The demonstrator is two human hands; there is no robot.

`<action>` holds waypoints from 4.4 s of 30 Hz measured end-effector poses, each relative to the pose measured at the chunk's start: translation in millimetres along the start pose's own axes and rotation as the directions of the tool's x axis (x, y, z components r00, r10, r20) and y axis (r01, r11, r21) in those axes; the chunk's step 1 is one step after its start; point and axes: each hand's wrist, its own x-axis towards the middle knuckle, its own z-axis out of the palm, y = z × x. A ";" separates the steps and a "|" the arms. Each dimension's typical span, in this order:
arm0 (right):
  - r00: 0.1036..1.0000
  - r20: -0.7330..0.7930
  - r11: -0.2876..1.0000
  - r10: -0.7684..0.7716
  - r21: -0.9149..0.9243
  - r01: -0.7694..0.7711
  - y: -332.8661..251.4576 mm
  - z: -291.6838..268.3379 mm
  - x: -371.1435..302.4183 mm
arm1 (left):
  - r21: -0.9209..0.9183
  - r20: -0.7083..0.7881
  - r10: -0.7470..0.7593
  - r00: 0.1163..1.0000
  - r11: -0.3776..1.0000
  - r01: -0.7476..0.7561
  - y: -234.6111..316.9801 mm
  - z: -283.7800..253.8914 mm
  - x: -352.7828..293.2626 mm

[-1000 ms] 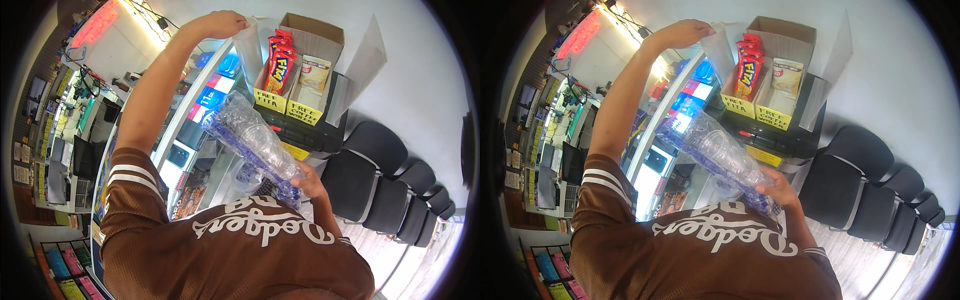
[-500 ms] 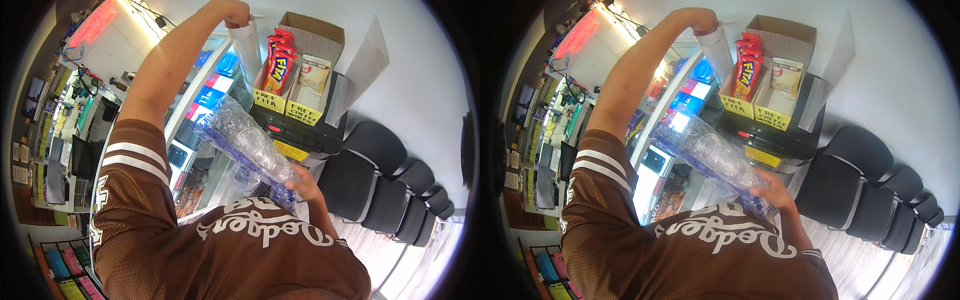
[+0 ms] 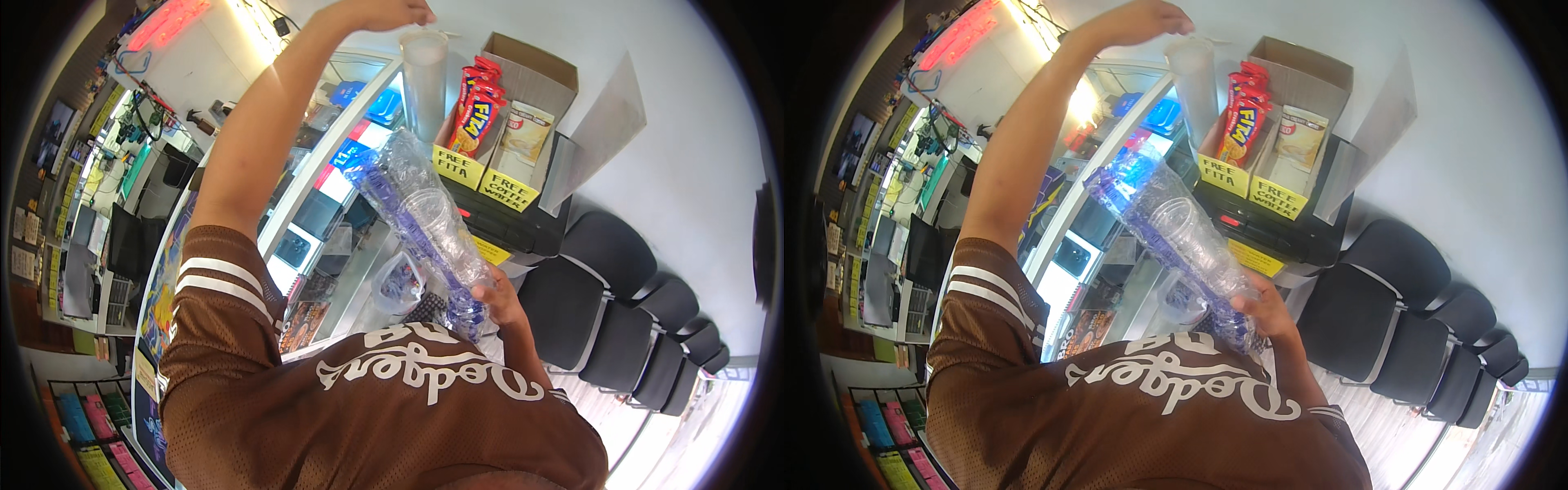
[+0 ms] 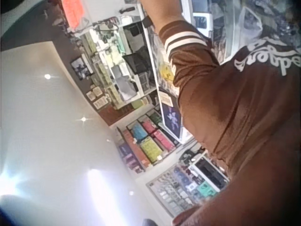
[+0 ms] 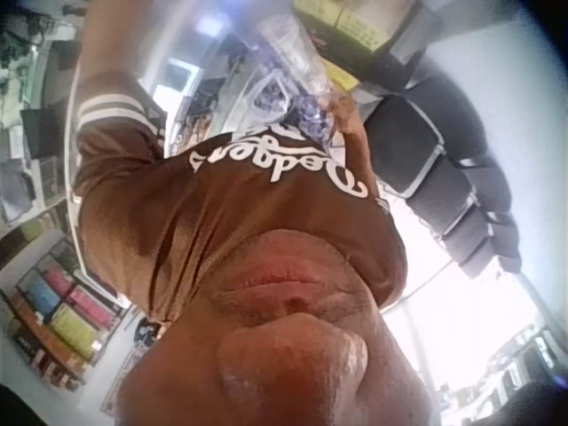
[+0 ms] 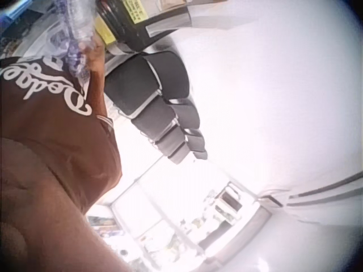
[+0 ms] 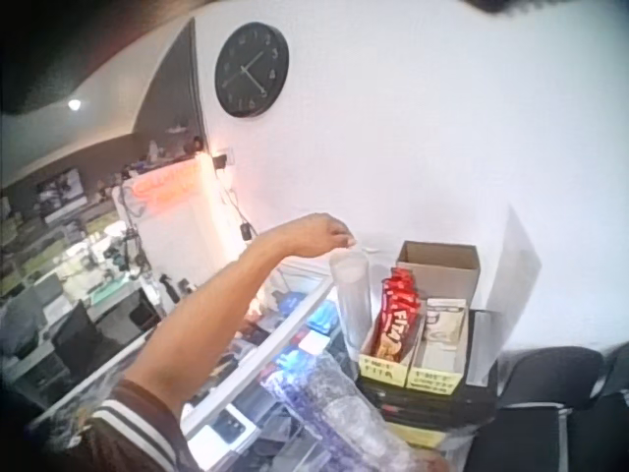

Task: The person picks up a package of instant coffee and places it on the counter. They then pick up a pack of plastic cups, walk to the counter, and place them down. The person opens the cup pack, removes several cups, and places them into a plastic bag. Finally, they arrange the coffee packets on the counter.

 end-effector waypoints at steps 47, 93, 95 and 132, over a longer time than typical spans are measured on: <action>0.949 0.239 0.855 0.206 -0.515 -0.056 62.3 135.4 67.4 | -0.923 -0.359 -0.800 0.482 0.229 -0.308 232.5 23.9 -398.6; 0.773 0.631 0.965 -0.068 -0.155 0.211 45.6 403.8 35.4 | -0.984 -0.110 -0.972 -0.210 0.076 0.163 581.0 127.1 -647.1; 0.604 0.779 0.894 -0.169 -0.137 0.426 95.0 429.9 -6.7 | -0.988 -0.152 -0.922 -0.357 0.133 0.076 610.9 118.8 -679.9; -0.641 0.758 0.939 0.120 -0.296 -0.174 749.5 1252.4 -802.9 | -0.760 -0.579 0.415 -0.701 0.037 0.649 1070.3 -163.0 -1582.6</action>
